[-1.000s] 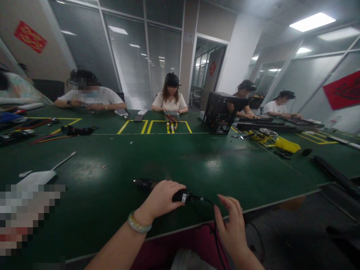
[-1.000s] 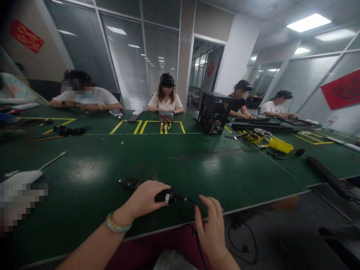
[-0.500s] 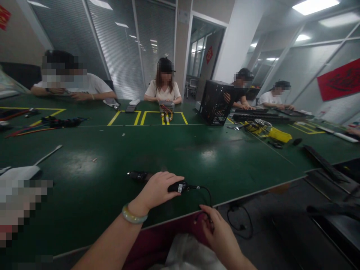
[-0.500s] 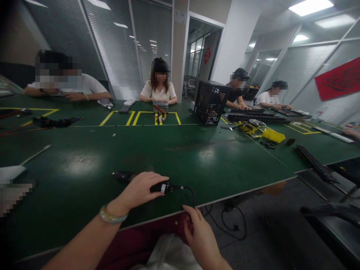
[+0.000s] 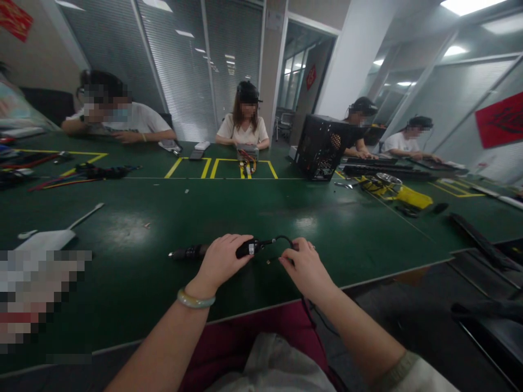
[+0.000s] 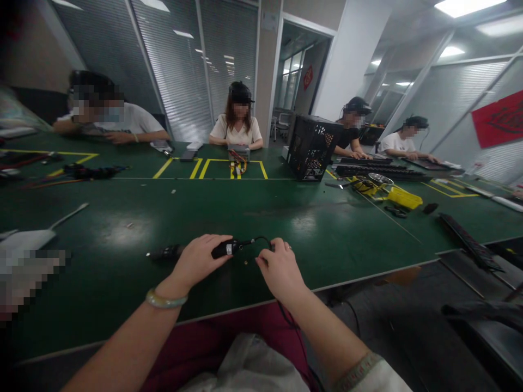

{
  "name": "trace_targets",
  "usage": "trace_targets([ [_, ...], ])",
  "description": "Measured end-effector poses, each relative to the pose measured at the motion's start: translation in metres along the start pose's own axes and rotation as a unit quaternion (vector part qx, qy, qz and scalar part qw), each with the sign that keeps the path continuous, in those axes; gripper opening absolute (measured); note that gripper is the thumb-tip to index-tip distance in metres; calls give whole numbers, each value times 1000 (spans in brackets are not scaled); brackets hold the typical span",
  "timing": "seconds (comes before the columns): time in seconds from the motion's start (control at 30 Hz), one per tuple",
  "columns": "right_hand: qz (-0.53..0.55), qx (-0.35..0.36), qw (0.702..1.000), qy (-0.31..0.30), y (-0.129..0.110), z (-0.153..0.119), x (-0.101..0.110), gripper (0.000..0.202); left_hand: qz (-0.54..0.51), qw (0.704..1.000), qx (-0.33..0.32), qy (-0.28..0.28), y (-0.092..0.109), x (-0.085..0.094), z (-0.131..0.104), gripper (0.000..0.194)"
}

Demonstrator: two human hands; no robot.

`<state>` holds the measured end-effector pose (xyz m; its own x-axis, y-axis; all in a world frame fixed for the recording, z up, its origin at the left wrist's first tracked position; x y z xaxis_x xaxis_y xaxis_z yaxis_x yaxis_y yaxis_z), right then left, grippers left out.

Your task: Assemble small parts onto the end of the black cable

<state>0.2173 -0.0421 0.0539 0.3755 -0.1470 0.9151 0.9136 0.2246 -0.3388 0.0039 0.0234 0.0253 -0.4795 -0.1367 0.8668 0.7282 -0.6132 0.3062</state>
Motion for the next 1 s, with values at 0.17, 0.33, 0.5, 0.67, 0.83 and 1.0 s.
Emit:
trace_targets([
  [0.17, -32, 96, 995, -13, -10, 37, -11, 10, 44, 998, 49, 13, -6, -2, -2, 33],
  [0.33, 148, 93, 977, -119, 1, 64, -28, 19, 43, 998, 46, 9, -5, -4, -1, 30],
  [0.5, 270, 51, 956, -106, 10, 72, -50, 23, 34, 999, 34, 23, 2, -3, 0, 31],
  [0.67, 374, 35, 922, -90, 9, 69, -70, 25, 22, 1000, -3, 17, 15, -16, 9, 36],
  [0.83, 434, 26, 895, -104, 12, 65, -74, 29, 27, 999, 20, -16, 16, -23, 14, 19],
  [1.0, 409, 9, 909, -77, 21, 60, -65, 26, 20, 999, 2, -28, 15, -13, 6, 16],
])
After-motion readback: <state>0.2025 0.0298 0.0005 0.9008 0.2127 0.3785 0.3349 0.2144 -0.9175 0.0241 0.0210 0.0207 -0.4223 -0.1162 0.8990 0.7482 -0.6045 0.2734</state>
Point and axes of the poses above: each hand's wrist, its own z-axis towards the middle knuckle, its own x-axis out of the back of the hand, y = z × x, the point moved 4 cm from there along z, towards the middle knuckle, and after that the axes turned 3 degrees about -y, right-handed, at the moved point
